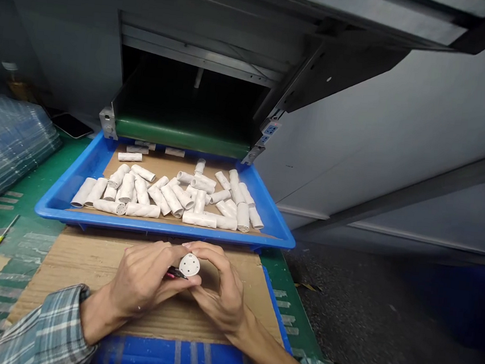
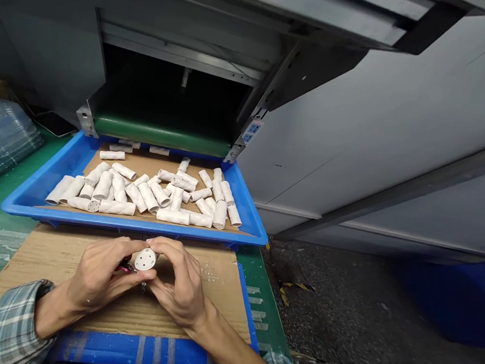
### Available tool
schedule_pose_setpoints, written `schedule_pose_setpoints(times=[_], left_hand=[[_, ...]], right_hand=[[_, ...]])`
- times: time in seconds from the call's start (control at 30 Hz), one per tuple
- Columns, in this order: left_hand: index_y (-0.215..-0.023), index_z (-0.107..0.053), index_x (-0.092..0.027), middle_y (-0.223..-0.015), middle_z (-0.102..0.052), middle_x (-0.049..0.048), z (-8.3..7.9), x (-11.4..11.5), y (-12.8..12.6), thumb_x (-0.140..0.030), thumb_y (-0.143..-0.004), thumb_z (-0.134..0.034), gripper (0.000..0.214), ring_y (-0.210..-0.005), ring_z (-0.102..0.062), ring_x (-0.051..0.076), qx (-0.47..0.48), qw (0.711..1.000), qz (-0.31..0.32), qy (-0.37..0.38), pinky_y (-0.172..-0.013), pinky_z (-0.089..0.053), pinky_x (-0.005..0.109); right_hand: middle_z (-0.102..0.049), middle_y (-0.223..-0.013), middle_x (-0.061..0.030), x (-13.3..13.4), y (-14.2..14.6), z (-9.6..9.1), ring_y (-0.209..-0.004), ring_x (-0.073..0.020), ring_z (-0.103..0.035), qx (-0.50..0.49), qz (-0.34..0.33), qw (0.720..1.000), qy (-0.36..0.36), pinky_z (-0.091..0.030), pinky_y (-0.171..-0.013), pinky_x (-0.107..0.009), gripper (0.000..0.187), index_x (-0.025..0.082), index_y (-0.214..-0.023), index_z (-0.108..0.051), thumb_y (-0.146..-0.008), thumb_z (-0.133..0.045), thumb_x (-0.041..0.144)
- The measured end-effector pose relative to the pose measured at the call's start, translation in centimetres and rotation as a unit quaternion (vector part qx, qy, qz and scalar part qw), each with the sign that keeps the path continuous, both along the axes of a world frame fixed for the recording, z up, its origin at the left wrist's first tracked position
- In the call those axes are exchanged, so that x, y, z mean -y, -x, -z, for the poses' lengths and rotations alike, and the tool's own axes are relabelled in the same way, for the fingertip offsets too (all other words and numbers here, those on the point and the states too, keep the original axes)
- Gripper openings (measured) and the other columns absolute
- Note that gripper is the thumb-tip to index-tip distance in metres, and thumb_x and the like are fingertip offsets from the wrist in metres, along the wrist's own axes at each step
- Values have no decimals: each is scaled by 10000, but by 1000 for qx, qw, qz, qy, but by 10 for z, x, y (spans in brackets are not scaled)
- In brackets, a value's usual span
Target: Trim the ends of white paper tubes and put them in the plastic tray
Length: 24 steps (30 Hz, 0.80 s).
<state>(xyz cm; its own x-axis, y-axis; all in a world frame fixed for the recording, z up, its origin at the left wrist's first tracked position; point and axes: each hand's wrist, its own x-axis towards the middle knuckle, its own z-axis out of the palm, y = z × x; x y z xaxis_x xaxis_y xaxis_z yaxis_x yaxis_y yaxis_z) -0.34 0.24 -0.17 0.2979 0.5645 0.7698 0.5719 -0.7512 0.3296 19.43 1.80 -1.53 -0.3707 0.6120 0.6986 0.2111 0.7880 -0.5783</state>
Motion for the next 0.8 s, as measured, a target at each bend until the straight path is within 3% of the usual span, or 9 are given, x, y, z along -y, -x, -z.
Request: schedule_pose_setpoints(times=[0.13, 0.23, 0.3, 0.47, 0.63, 0.8], left_hand=[[-1205, -603, -109, -831, -685, 60, -2, -4, 1, -488, -1107, -507, 403, -670, -608, 171, 13, 1000, -14, 15, -628, -517, 288], [-1257, -593, -120, -913, -685, 78, -2, -6, 4, -271, -1146, -414, 259, -759, -619, 176, 22, 998, -49, 32, -725, -532, 292], [-1305, -593, -136, -889, -658, 53, -2, -7, 5, -176, -1129, -424, 247, -744, -600, 165, 21, 998, -55, 37, -714, -518, 274], [-1470, -569, -152, -933, -641, 65, -3, -3, 5, -249, -1143, -410, 376, -792, -605, 175, 9, 998, -7, 69, -702, -517, 275], [-1499, -557, -151, -1047, -732, 91, -4, -3, 3, -124, -1086, -540, 414, -841, -593, 189, 11, 998, 29, 52, -761, -497, 318], [-1492, -550, -111, -954, -733, 66, -5, -3, 2, -89, -1059, -594, 435, -769, -551, 176, 2, 999, 30, 34, -721, -459, 327]], right_hand=[[-740, -1170, -133, 0, -2, -3, -1096, -270, -743, -19, 0, 1000, 14, -668, -927, -423, 368, 220, -1349, -572, -1010, -712, 186], [-734, -1200, -130, -1, -3, -5, -1131, -264, -731, -22, 23, 999, 9, -647, -978, -425, 479, 210, -1348, -574, -925, -716, 38], [-734, -1209, -126, -2, -4, -6, -1133, -265, -731, -24, 32, 999, 4, -642, -986, -428, 531, 210, -1358, -569, -890, -714, 5], [-732, -1204, -122, -4, -6, -8, -1110, -276, -736, -12, 42, 999, -15, -648, -961, -450, 523, 215, -1358, -564, -891, -699, 24], [-737, -1157, -112, -5, -6, -12, -1080, -265, -743, 10, 76, 996, -45, -654, -933, -432, 467, 215, -1334, -568, -921, -675, 28], [-735, -1181, -115, -6, -6, -14, -1114, -263, -736, 21, 86, 995, -48, -647, -965, -438, 441, 215, -1325, -578, -933, -635, 22]])
